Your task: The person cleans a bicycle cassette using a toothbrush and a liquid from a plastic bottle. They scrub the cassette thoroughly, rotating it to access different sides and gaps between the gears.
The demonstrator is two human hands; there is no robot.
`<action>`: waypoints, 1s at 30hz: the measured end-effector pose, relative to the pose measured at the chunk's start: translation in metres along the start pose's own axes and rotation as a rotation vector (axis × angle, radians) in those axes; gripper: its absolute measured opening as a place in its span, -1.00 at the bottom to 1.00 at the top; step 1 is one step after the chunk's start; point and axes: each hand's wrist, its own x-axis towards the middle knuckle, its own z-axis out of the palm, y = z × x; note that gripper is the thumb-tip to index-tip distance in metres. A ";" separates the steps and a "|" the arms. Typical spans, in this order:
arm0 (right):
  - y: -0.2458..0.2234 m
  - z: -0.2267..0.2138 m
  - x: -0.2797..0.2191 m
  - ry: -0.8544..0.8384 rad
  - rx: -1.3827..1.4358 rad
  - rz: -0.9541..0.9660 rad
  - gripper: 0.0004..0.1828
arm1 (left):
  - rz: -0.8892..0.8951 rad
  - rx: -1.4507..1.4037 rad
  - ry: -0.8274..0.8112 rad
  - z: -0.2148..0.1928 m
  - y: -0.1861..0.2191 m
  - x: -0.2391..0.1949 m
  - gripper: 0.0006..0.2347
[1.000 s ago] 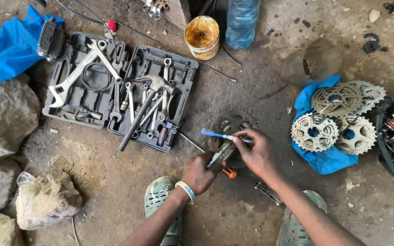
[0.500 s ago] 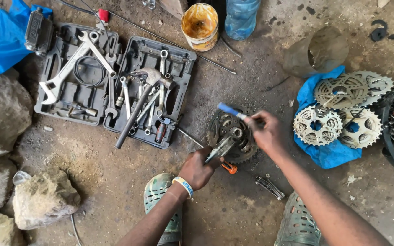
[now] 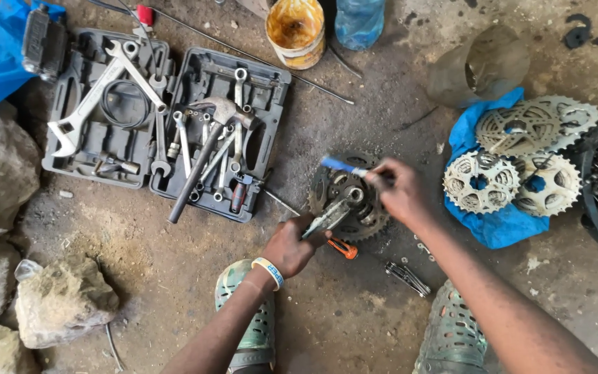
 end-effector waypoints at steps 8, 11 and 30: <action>0.024 0.001 0.017 -0.040 -0.151 -0.077 -0.93 | 0.046 0.124 -0.005 -0.007 0.001 0.003 -0.72; 0.007 0.014 0.018 -0.149 -0.157 -0.151 -0.98 | 0.055 0.157 -0.007 -0.010 0.003 0.008 -0.70; 0.019 0.002 -0.003 0.232 -0.124 -0.089 -0.92 | 0.044 0.336 -0.062 -0.011 -0.015 0.022 -0.67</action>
